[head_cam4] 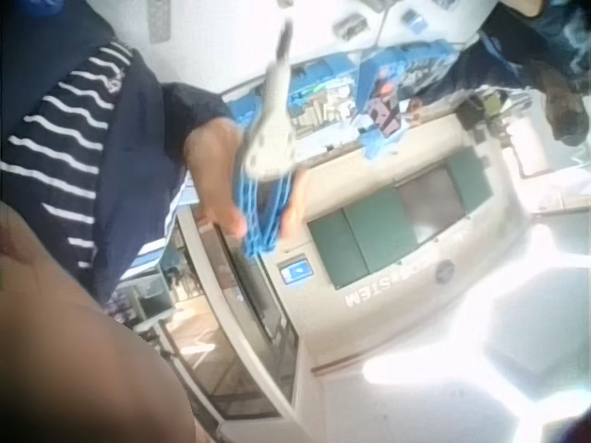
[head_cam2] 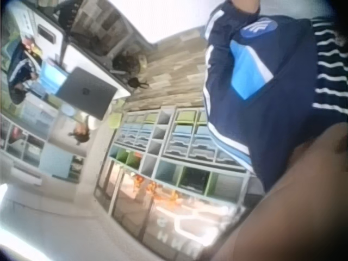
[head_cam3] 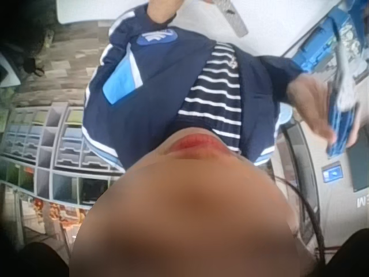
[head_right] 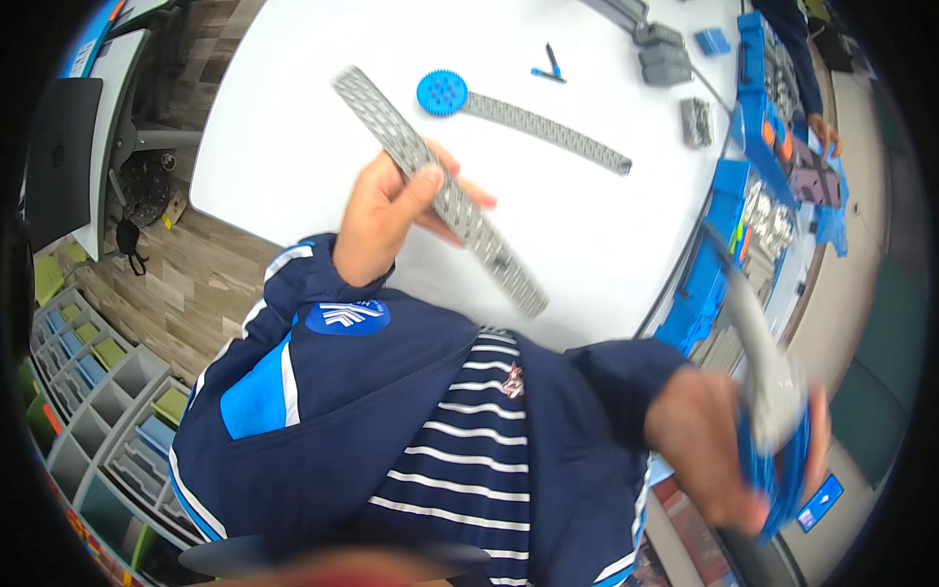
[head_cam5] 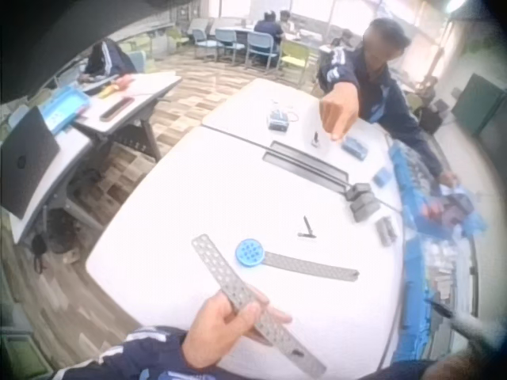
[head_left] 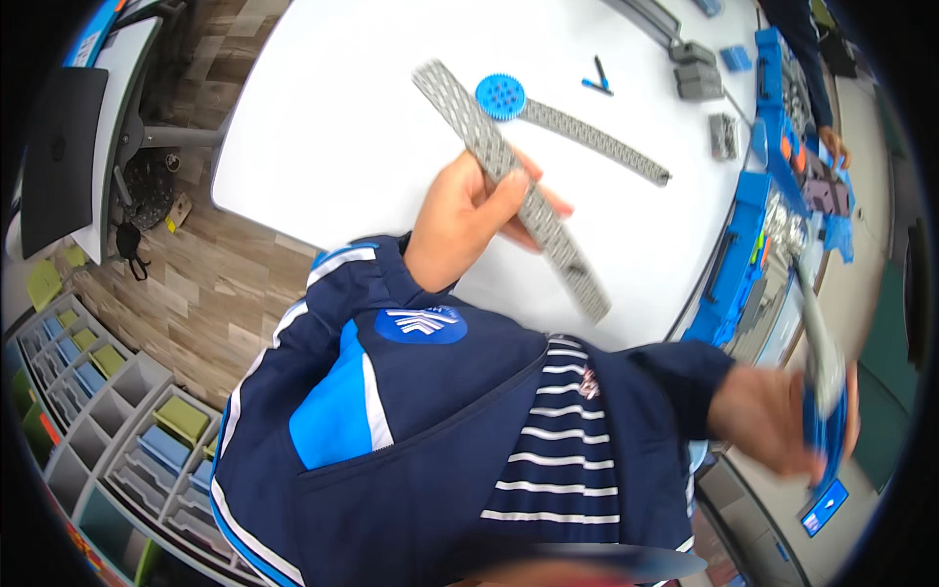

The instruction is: The person assembles a mechanical linkage using perforated metal strips, a blue gear, and small fasteners. They use pliers to cut the strips to length and insert fasteners into the holes, then consult a phone for guidance. The assembly remains on the table at the end.

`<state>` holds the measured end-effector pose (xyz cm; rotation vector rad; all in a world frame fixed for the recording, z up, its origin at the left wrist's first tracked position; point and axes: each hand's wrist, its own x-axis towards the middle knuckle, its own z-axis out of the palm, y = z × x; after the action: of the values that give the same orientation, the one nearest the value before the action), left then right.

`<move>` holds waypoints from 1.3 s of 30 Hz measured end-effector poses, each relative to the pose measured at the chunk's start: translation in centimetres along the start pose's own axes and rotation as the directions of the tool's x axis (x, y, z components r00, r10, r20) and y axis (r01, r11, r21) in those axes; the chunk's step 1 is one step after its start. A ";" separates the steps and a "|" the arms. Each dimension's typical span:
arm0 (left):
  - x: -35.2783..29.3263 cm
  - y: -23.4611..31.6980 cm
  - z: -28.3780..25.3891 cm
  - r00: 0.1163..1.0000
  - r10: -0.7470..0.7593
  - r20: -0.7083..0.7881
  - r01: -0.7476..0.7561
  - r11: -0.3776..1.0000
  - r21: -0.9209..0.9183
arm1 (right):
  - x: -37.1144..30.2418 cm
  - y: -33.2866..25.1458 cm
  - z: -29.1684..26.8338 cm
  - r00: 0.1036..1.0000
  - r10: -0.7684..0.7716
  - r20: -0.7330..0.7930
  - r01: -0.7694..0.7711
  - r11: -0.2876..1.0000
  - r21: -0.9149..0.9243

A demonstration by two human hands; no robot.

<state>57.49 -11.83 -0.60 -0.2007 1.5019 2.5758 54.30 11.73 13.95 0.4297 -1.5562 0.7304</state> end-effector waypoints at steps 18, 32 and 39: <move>-0.3 0.5 0.5 0.966 0.253 -0.057 -0.248 0.966 0.077 | -7.2 -1.3 -0.3 0.623 0.477 0.619 -0.732 0.635 0.248; -0.4 0.6 0.8 0.978 0.204 -0.037 -0.200 0.977 0.073 | -7.5 -1.2 0.1 0.602 0.363 0.711 -0.677 0.705 0.213; -0.4 0.7 0.9 0.979 0.201 -0.020 -0.199 0.976 0.084 | -7.5 -1.4 0.6 0.615 0.342 0.711 -0.684 0.680 0.264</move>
<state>57.72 -11.42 0.47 -0.0800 1.7154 2.6661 55.79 9.21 6.89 0.6472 -2.1443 1.6495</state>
